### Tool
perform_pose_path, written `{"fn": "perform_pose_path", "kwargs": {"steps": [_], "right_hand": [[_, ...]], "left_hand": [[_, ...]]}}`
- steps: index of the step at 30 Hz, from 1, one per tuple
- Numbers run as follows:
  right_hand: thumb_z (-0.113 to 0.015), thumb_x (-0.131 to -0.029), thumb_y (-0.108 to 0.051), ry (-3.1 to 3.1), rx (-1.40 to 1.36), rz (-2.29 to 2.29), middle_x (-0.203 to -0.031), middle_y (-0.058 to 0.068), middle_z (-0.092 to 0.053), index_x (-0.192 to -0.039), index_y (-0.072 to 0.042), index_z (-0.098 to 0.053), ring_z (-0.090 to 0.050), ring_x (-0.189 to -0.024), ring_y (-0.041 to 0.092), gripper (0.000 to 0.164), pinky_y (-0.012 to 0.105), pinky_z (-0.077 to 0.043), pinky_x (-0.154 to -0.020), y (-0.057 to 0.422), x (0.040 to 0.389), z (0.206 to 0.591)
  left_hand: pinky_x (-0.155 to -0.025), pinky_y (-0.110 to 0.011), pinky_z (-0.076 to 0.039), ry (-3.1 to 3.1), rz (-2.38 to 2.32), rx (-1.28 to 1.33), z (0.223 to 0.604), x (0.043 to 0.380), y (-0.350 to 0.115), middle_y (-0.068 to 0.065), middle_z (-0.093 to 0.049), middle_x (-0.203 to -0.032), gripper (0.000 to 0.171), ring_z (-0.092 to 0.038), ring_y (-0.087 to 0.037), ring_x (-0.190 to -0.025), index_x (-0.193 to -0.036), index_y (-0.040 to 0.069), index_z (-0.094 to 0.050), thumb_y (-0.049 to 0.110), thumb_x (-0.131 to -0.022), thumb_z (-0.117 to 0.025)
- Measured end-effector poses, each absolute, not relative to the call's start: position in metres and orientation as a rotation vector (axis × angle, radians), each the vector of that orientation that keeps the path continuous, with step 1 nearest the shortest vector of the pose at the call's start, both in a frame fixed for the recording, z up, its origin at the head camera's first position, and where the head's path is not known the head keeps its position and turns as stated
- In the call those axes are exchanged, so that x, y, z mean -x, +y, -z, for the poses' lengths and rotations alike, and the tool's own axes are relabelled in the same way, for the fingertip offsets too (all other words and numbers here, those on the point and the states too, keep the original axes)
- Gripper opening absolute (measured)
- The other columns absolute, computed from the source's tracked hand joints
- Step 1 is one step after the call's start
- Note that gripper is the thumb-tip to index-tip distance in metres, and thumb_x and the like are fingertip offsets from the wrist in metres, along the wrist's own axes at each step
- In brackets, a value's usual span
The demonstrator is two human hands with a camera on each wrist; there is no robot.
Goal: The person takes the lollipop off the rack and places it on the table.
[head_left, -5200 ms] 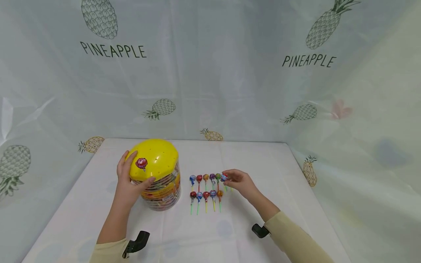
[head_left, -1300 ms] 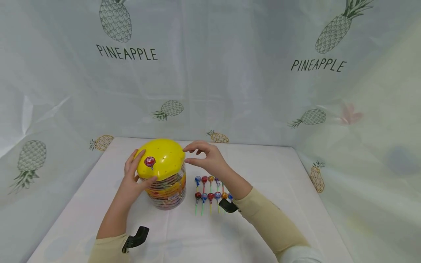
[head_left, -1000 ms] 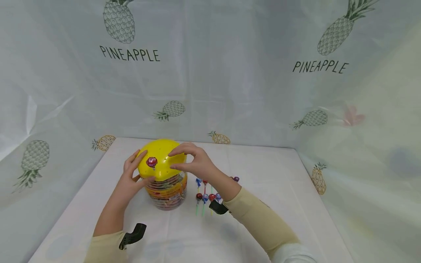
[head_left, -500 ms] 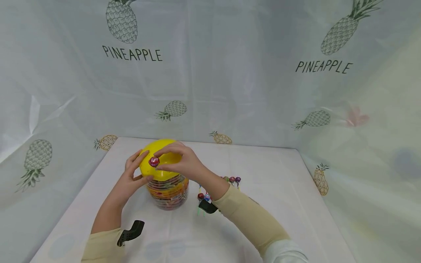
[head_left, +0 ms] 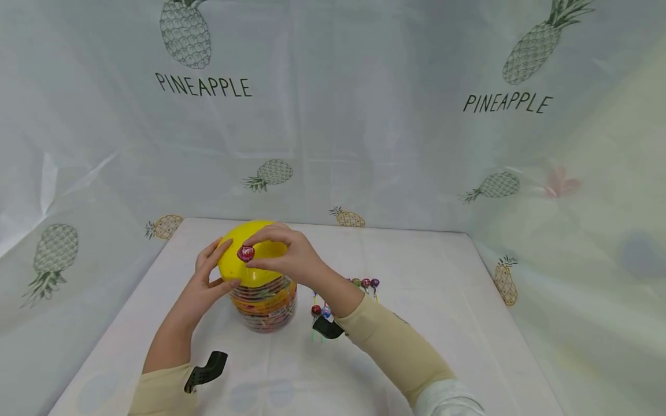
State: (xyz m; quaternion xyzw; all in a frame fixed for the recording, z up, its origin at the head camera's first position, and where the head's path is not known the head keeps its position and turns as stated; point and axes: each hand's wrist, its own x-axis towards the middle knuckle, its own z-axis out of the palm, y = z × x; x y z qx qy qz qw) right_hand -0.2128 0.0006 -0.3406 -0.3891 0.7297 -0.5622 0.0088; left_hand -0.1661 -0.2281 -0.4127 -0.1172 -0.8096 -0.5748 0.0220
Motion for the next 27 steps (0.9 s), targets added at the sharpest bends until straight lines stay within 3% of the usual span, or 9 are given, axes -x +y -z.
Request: {"fn": "perform_pose_path", "kwargs": {"steps": [5, 17, 24, 27], "right_hand": [[-0.078, -0.083, -0.01, 2.283, 1.213, 1.802, -0.11, 0.001, -0.069, -0.11, -0.008, -0.072, -0.05, -0.116, 0.006, 0.027, 0.03, -0.042, -0.103, 0.024, 0.212, 0.344], [-0.077, -0.085, -0.012, 2.365, 1.067, 1.839, -0.11, -0.006, -0.066, -0.11, -0.012, -0.072, -0.055, -0.106, 0.012, 0.026, 0.034, -0.045, -0.094, 0.08, 0.212, 0.366], [-0.077, -0.085, -0.016, 2.477, 0.886, 1.792, -0.111, -0.007, -0.065, -0.111, -0.016, -0.073, -0.055, -0.103, 0.013, 0.026, 0.038, -0.044, -0.094, 0.118, 0.211, 0.387], [-0.076, -0.086, -0.014, 2.514, 0.779, 1.749, -0.113, -0.002, -0.065, -0.112, -0.013, -0.072, -0.055, -0.106, 0.016, 0.027, 0.039, -0.043, -0.096, 0.129, 0.208, 0.393]], "left_hand": [[-0.104, -0.07, -0.026, -2.537, 1.75, 0.334, 0.413, 0.169, -0.223, -0.007, 0.006, -0.16, 0.081, -0.006, -0.044, -0.143, -0.157, 0.024, -0.019, 0.013, -0.093, -0.067], [-0.099, -0.075, -0.025, -2.501, 1.765, 0.347, 0.412, 0.166, -0.226, -0.007, 0.007, -0.16, 0.08, -0.006, -0.047, -0.141, -0.157, 0.025, -0.019, 0.005, -0.094, -0.064], [-0.098, -0.076, -0.024, -2.506, 1.748, 0.349, 0.413, 0.166, -0.225, -0.008, 0.008, -0.16, 0.08, -0.006, -0.047, -0.141, -0.157, 0.026, -0.019, 0.005, -0.094, -0.064], [-0.098, -0.077, -0.024, -2.502, 1.756, 0.352, 0.414, 0.167, -0.226, -0.007, 0.008, -0.16, 0.08, -0.004, -0.046, -0.142, -0.157, 0.026, -0.019, 0.005, -0.094, -0.063]]}}
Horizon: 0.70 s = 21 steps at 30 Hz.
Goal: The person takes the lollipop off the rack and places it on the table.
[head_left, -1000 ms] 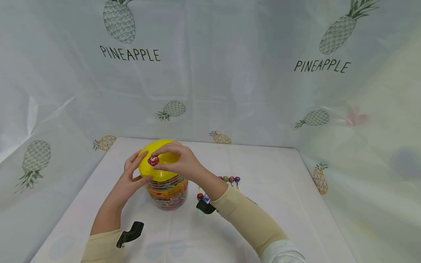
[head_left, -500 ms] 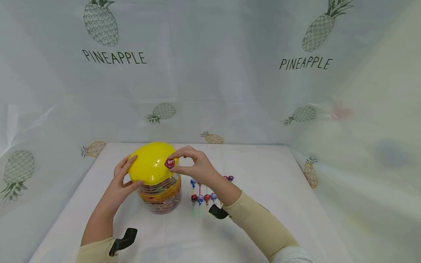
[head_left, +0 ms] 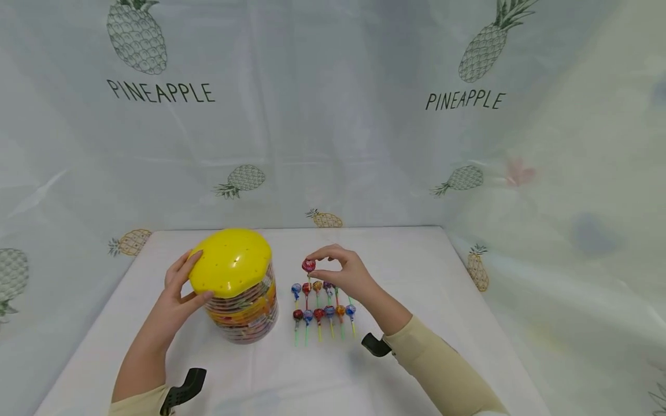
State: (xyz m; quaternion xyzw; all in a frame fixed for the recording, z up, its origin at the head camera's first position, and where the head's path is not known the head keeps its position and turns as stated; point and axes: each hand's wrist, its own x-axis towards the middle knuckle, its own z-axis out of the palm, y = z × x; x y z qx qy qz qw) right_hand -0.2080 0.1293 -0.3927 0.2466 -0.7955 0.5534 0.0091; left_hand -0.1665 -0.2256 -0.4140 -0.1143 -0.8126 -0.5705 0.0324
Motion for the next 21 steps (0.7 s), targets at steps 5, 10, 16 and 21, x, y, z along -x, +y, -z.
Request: {"fn": "perform_pose_path", "kwargs": {"steps": [5, 10, 16, 21], "right_hand": [[-0.076, -0.086, -0.018, -2.583, -0.651, -1.695, -0.114, -0.005, -0.065, -0.112, -0.018, -0.073, -0.055, -0.108, 0.017, 0.026, 0.044, -0.042, -0.098, 0.15, 0.209, 0.416], [-0.076, -0.086, -0.021, -2.664, -0.499, -1.693, -0.114, -0.006, -0.065, -0.111, -0.02, -0.074, -0.054, -0.111, 0.023, 0.025, 0.056, -0.04, -0.098, 0.175, 0.206, 0.444], [-0.075, -0.087, -0.02, -2.745, -0.385, -1.613, -0.112, -0.006, -0.068, -0.112, -0.018, -0.074, -0.056, -0.109, 0.022, 0.025, 0.053, -0.041, -0.096, 0.198, 0.207, 0.472], [-0.072, -0.089, -0.016, -2.776, -0.36, -1.582, -0.111, -0.002, -0.068, -0.112, -0.015, -0.073, -0.058, -0.103, 0.02, 0.023, 0.048, -0.045, -0.091, 0.212, 0.209, 0.491]], "left_hand": [[-0.101, -0.072, -0.025, -2.508, 1.737, 0.349, 0.415, 0.167, -0.227, -0.006, 0.008, -0.16, 0.079, -0.005, -0.045, -0.142, -0.157, 0.028, -0.019, 0.007, -0.095, -0.063], [-0.103, -0.068, -0.027, -2.518, 1.716, 0.346, 0.417, 0.167, -0.225, -0.007, 0.008, -0.16, 0.08, -0.006, -0.046, -0.142, -0.157, 0.029, -0.019, 0.007, -0.094, -0.064], [-0.098, -0.079, -0.02, -2.476, 1.775, 0.333, 0.417, 0.167, -0.225, -0.006, 0.01, -0.16, 0.081, -0.001, -0.048, -0.142, -0.157, 0.027, -0.019, 0.005, -0.093, -0.064], [-0.098, -0.079, -0.019, -2.464, 1.787, 0.33, 0.418, 0.169, -0.225, -0.006, 0.01, -0.16, 0.082, 0.0, -0.047, -0.142, -0.157, 0.027, -0.019, 0.004, -0.093, -0.064]]}}
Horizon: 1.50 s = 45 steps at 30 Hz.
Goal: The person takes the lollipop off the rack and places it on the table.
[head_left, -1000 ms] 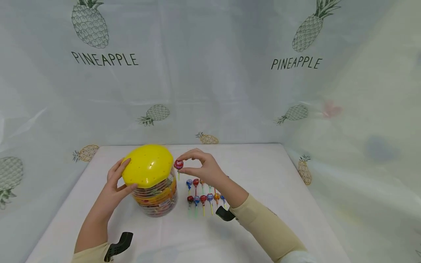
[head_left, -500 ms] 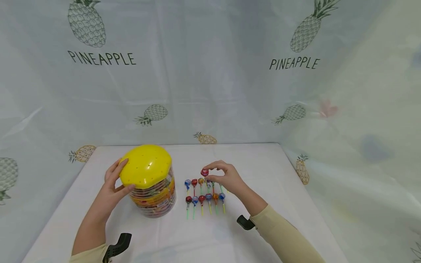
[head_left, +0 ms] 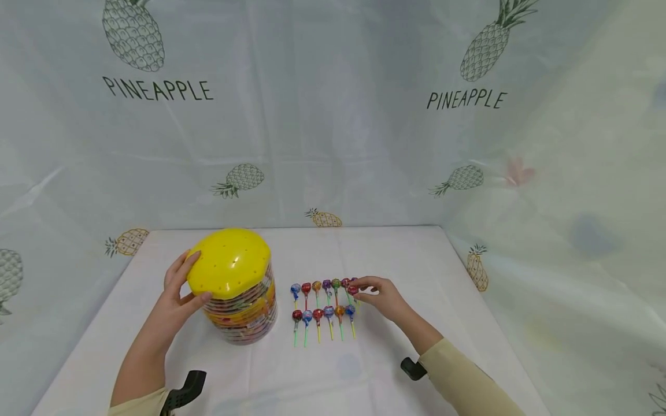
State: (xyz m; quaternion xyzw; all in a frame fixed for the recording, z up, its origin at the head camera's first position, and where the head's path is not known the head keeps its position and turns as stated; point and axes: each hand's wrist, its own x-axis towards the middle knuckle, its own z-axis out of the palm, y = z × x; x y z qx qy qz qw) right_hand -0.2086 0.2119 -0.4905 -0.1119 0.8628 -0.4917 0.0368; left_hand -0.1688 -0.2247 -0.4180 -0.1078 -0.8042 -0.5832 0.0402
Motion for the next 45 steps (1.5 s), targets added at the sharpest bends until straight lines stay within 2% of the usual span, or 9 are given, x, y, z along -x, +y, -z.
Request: {"fn": "perform_pose_path", "kwargs": {"steps": [5, 9, 14, 21, 27, 39, 45], "right_hand": [[-0.069, -0.091, -0.009, 2.524, 0.341, 1.576, -0.11, 0.009, -0.069, -0.115, -0.001, -0.069, -0.064, -0.097, 0.022, 0.026, 0.037, -0.053, -0.086, 0.222, 0.207, 0.505], [-0.068, -0.09, -0.003, 2.454, 0.301, 1.615, -0.111, 0.015, -0.068, -0.116, 0.004, -0.068, -0.068, -0.093, 0.022, 0.026, 0.032, -0.056, -0.082, 0.229, 0.206, 0.514], [-0.07, -0.088, -0.001, 2.454, 0.174, 1.617, -0.107, 0.014, -0.069, -0.113, 0.002, -0.07, -0.069, -0.088, 0.02, 0.026, 0.034, -0.057, -0.078, 0.235, 0.208, 0.526], [-0.076, -0.083, -0.004, 2.459, 0.092, 1.52, -0.096, 0.004, -0.07, -0.108, -0.005, -0.073, -0.065, -0.078, 0.017, 0.025, 0.03, -0.055, -0.067, 0.241, 0.216, 0.542], [-0.076, -0.084, -0.006, 2.53, 0.195, 1.33, -0.087, -0.001, -0.066, -0.106, -0.008, -0.072, -0.06, -0.079, 0.015, 0.022, 0.028, -0.052, -0.068, 0.244, 0.222, 0.549], [-0.074, -0.088, -0.013, 2.6, 0.349, 1.084, -0.088, -0.005, -0.061, -0.109, -0.014, -0.072, -0.053, -0.079, 0.014, 0.021, 0.029, -0.048, -0.069, 0.241, 0.228, 0.548], [-0.075, -0.087, -0.015, 2.62, 0.401, 1.042, -0.086, -0.006, -0.058, -0.108, -0.014, -0.073, -0.051, -0.076, 0.014, 0.021, 0.029, -0.047, -0.064, 0.239, 0.229, 0.549]], "left_hand": [[-0.098, -0.079, -0.018, -2.451, 1.799, 0.332, 0.418, 0.168, -0.225, -0.005, 0.009, -0.16, 0.081, 0.001, -0.046, -0.142, -0.157, 0.027, -0.02, 0.003, -0.093, -0.064], [-0.099, -0.078, -0.019, -2.451, 1.799, 0.332, 0.417, 0.168, -0.224, -0.005, 0.009, -0.16, 0.081, 0.0, -0.045, -0.143, -0.157, 0.027, -0.02, 0.004, -0.093, -0.064], [-0.099, -0.078, -0.019, -2.451, 1.803, 0.334, 0.416, 0.168, -0.224, -0.005, 0.009, -0.16, 0.08, 0.0, -0.045, -0.143, -0.157, 0.028, -0.02, 0.004, -0.094, -0.064], [-0.099, -0.079, -0.017, -2.449, 1.812, 0.338, 0.417, 0.169, -0.225, -0.004, 0.009, -0.16, 0.08, 0.001, -0.046, -0.142, -0.157, 0.028, -0.02, 0.004, -0.094, -0.063], [-0.098, -0.079, -0.019, -2.449, 1.796, 0.35, 0.417, 0.169, -0.224, -0.005, 0.009, -0.16, 0.08, -0.001, -0.047, -0.142, -0.157, 0.027, -0.02, 0.004, -0.094, -0.063], [-0.099, -0.078, -0.018, -2.441, 1.815, 0.366, 0.418, 0.168, -0.224, -0.004, 0.01, -0.16, 0.079, 0.0, -0.045, -0.143, -0.157, 0.028, -0.02, 0.003, -0.094, -0.063], [-0.099, -0.079, -0.019, -2.448, 1.795, 0.358, 0.419, 0.168, -0.224, -0.005, 0.01, -0.16, 0.08, 0.0, -0.046, -0.142, -0.157, 0.028, -0.02, 0.004, -0.094, -0.063]]}}
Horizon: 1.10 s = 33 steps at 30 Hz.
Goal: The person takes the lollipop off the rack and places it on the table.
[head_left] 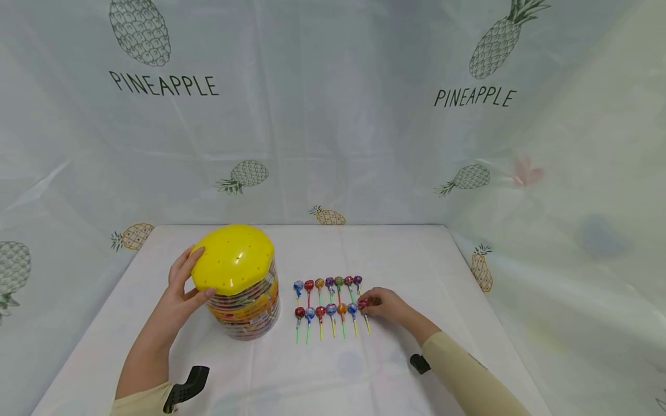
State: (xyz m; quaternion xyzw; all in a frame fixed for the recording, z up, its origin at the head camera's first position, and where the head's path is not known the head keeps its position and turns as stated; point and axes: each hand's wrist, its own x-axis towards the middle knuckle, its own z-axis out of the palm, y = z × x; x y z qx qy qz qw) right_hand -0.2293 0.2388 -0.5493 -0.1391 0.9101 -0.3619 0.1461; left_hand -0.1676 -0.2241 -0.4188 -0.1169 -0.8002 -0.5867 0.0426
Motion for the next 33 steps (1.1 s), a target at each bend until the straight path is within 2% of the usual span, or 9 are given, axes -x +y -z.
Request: {"fn": "perform_pose_path", "kwargs": {"steps": [6, 14, 17, 26, 33], "right_hand": [[-0.076, -0.086, -0.016, 2.654, 0.432, 1.031, -0.085, -0.005, -0.056, -0.109, -0.011, -0.073, -0.05, -0.074, 0.012, 0.023, 0.026, -0.046, -0.062, 0.239, 0.228, 0.551], [-0.076, -0.086, -0.014, 2.656, 0.453, 1.04, -0.09, -0.004, -0.055, -0.111, -0.011, -0.073, -0.05, -0.076, 0.013, 0.025, 0.026, -0.046, -0.063, 0.24, 0.226, 0.551], [-0.076, -0.085, -0.014, 2.665, 0.425, 1.032, -0.091, -0.004, -0.055, -0.111, -0.013, -0.073, -0.051, -0.077, 0.013, 0.026, 0.026, -0.047, -0.065, 0.241, 0.227, 0.551], [-0.075, -0.086, -0.01, 2.653, 0.411, 1.068, -0.088, -0.006, -0.059, -0.106, -0.013, -0.074, -0.051, -0.075, 0.012, 0.02, 0.025, -0.046, -0.061, 0.24, 0.227, 0.551], [-0.074, -0.087, -0.009, 2.632, 0.463, 1.115, -0.09, -0.006, -0.059, -0.108, -0.012, -0.073, -0.051, -0.075, 0.013, 0.021, 0.025, -0.046, -0.06, 0.237, 0.227, 0.551]], "left_hand": [[-0.097, -0.079, -0.021, -2.462, 1.722, 0.354, 0.42, 0.168, -0.221, -0.008, 0.007, -0.16, 0.083, -0.003, -0.047, -0.142, -0.157, 0.029, -0.017, 0.005, -0.093, -0.064], [-0.1, -0.073, -0.025, -2.525, 1.63, 0.271, 0.417, 0.166, -0.222, -0.014, 0.001, -0.161, 0.101, -0.013, -0.052, -0.139, -0.157, 0.031, 0.0, 0.009, -0.089, -0.071], [-0.101, -0.071, -0.025, -2.549, 1.613, 0.27, 0.415, 0.166, -0.225, -0.014, 0.0, -0.162, 0.105, -0.013, -0.052, -0.139, -0.157, 0.03, 0.002, 0.009, -0.087, -0.073], [-0.097, -0.077, -0.025, -2.548, 1.563, 0.386, 0.411, 0.172, -0.234, -0.019, -0.009, -0.159, 0.1, -0.017, -0.056, -0.135, -0.158, 0.022, -0.01, 0.002, -0.084, -0.074], [-0.096, -0.077, -0.026, -2.542, 1.555, 0.382, 0.413, 0.173, -0.233, -0.018, -0.009, -0.159, 0.099, -0.019, -0.057, -0.134, -0.158, 0.02, -0.011, 0.0, -0.084, -0.074]]}}
